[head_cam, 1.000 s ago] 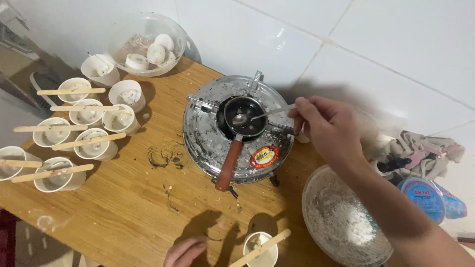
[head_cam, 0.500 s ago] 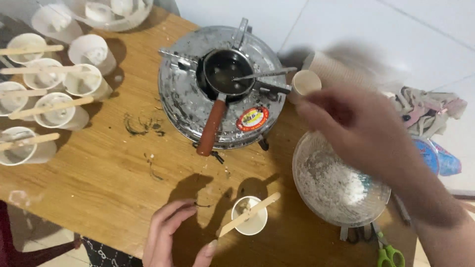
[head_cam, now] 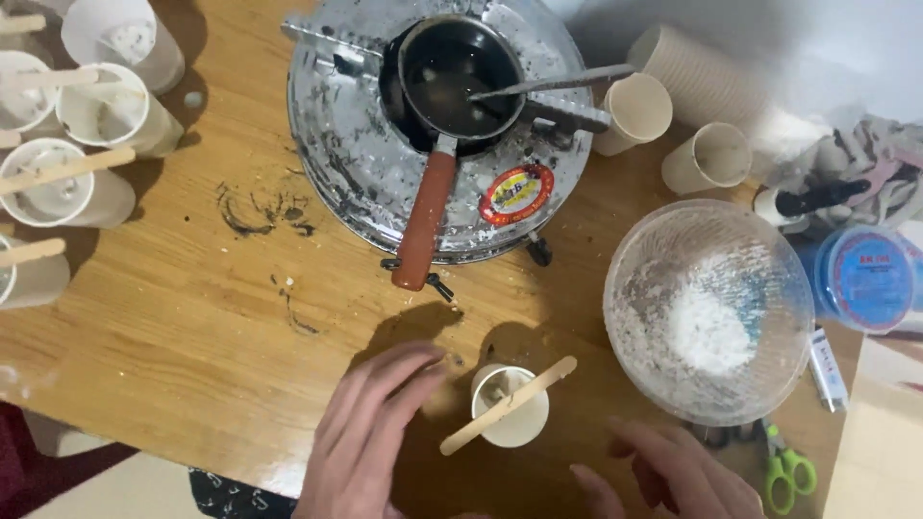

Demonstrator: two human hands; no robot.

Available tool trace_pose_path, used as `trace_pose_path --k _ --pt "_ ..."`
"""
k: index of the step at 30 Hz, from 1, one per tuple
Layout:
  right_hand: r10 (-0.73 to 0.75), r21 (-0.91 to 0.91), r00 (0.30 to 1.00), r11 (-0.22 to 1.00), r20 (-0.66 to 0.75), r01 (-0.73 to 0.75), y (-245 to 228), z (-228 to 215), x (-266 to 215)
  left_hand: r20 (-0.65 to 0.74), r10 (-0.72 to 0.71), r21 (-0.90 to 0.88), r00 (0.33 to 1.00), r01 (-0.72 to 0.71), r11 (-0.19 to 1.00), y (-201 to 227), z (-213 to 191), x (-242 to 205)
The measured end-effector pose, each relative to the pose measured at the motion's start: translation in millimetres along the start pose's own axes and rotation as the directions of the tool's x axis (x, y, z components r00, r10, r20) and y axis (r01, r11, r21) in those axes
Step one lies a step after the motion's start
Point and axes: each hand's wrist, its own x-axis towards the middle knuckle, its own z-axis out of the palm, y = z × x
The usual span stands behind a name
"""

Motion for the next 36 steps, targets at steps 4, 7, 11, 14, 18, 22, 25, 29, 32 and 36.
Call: trace_pose_path --k 4,7,11,14,18,22,25,29,32,36 --pt "0.150 0.101 0.986 0.985 -0.075 -0.142 -30.5 7.9 -5.2 0.106 0.038 -0.011 0.994 -0.037 0.999 -12.7 0.3 6.6" --pt "0.180 0.152 0.966 0.977 -0.187 -0.152 -41.2 23.9 -16.0 0.113 0.128 -0.005 0.985 -0.128 0.992 -18.0 7.5 16.2" --pt "0.013 -0.054 0.947 0.998 -0.320 -0.031 -62.0 23.8 -19.5 0.177 0.024 -0.085 0.984 -0.009 0.996 -15.0 16.6 22.7" --pt "0.087 -0.142 0.978 0.983 -0.189 -0.115 -38.4 31.2 -36.4 0.183 -0.002 -0.093 0.983 0.020 0.996 -11.9 18.2 26.3" --pt "0.139 -0.080 0.988 0.986 -0.073 -0.144 -41.4 23.3 -26.3 0.179 0.005 -0.146 0.984 0.021 0.989 -13.8 18.2 33.9" --pt "-0.003 -0.036 0.998 0.999 -0.068 0.001 -42.8 19.6 -5.3 0.060 0.153 -0.163 0.986 -0.141 0.977 -22.7 18.8 33.0" --pt "-0.102 -0.054 0.994 0.993 0.027 0.103 -46.5 13.6 13.1 0.012 0.177 -0.161 0.984 -0.173 0.972 -24.6 14.8 35.8" --pt "-0.199 -0.012 0.974 0.980 0.104 0.201 -57.0 12.0 32.4 -0.017 0.299 -0.163 0.954 -0.297 0.941 -32.1 14.4 37.3" --pt "-0.204 -0.043 0.973 0.977 0.110 0.210 -65.5 11.6 38.1 -0.050 0.337 -0.119 0.940 -0.341 0.933 -34.8 11.4 34.2" --pt "-0.253 -0.020 0.957 0.966 0.144 0.258 -57.6 7.6 42.4 -0.099 0.278 -0.097 0.956 -0.287 0.953 -27.4 -7.6 26.1"
